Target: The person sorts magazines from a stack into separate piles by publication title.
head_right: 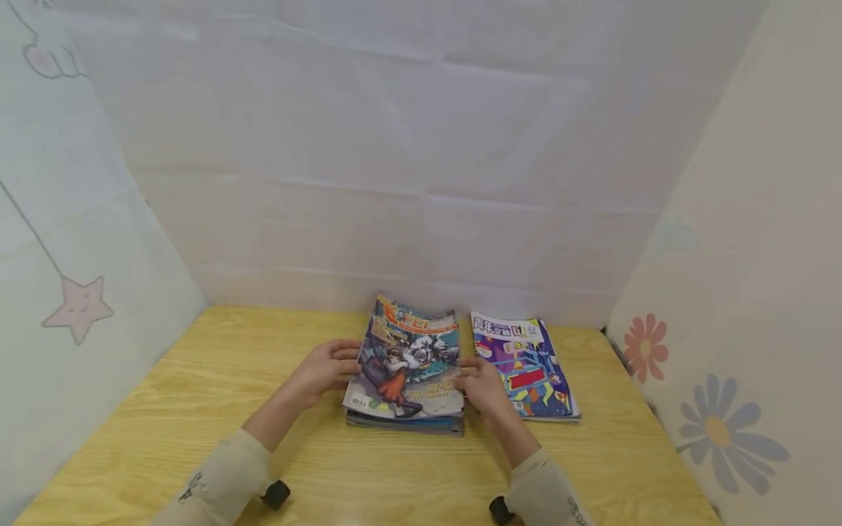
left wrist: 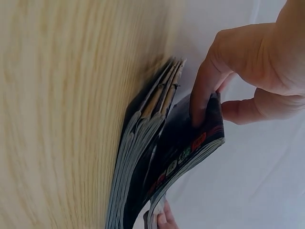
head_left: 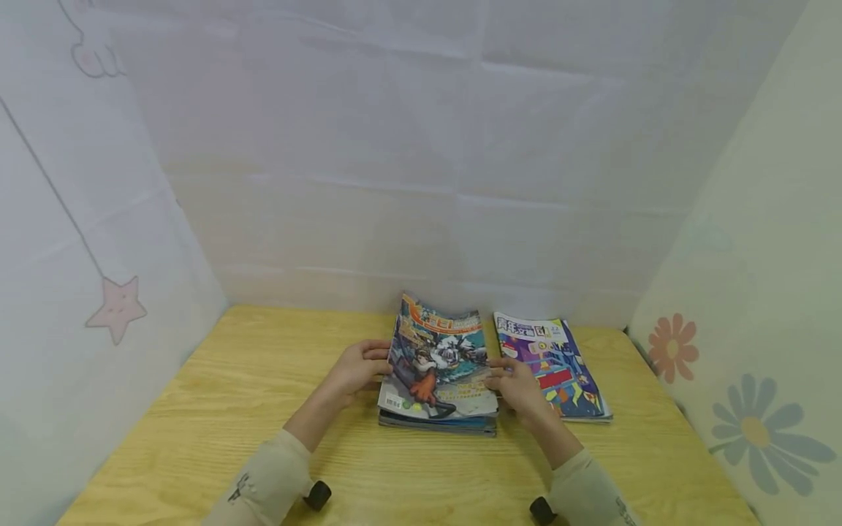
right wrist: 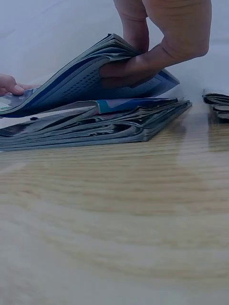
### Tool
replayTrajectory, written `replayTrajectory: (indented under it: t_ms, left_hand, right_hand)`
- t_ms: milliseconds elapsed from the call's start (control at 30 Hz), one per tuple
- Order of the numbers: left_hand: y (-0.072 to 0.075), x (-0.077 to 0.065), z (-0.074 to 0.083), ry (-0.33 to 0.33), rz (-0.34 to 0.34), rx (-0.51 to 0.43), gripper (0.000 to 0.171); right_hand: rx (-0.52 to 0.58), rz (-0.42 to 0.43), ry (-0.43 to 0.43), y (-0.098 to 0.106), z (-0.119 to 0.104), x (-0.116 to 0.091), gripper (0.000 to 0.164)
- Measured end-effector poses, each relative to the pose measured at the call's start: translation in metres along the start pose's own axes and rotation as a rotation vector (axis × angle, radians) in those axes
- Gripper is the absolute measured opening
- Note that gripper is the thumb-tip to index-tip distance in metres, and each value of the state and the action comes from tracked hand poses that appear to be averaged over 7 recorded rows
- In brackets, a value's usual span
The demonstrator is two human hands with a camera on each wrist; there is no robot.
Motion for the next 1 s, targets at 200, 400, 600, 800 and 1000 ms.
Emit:
replayTrajectory:
  t_ms: [200,400,600,800,1000]
  left_hand:
    - [0.013,-0.007,-0.003,0.004,-0.018,-0.04,0.055]
    - [0.03,-0.013,-0.007,0.016,-0.04,-0.091,0.061]
    - [0.048,-0.021,-0.002,0.003,-0.036,-0.108,0.065]
    - [0.068,-0.025,0.002,-0.012,-0.028,-0.121,0.065]
    - [0.09,-0.033,0.003,-0.023,-0.035,-0.122,0.068]
  right_hand:
    - [0.02,0.002,0.0,-0.009,-0.004,-0.004,0.043]
    - [0.061,0.002,0.006,-0.023,-0.005,-0.007,0.043]
    - [0.091,0.002,0.074,-0.036,-0.011,-0.006,0.045]
    - [0.122,-0.028,0.139,-0.053,-0.022,-0.005,0.048]
    - [0.102,-0.075,0.167,-0.075,-0.032,-0.004,0.047]
Point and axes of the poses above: each hand's wrist, its own x-axis towards the middle knuckle, its own y-axis out of the back of the hand, z = x × y, the point moved 9 cm from there along x, towards the middle knuckle, and after that the axes turned 12 degrees about y, right-handed, at the moved point
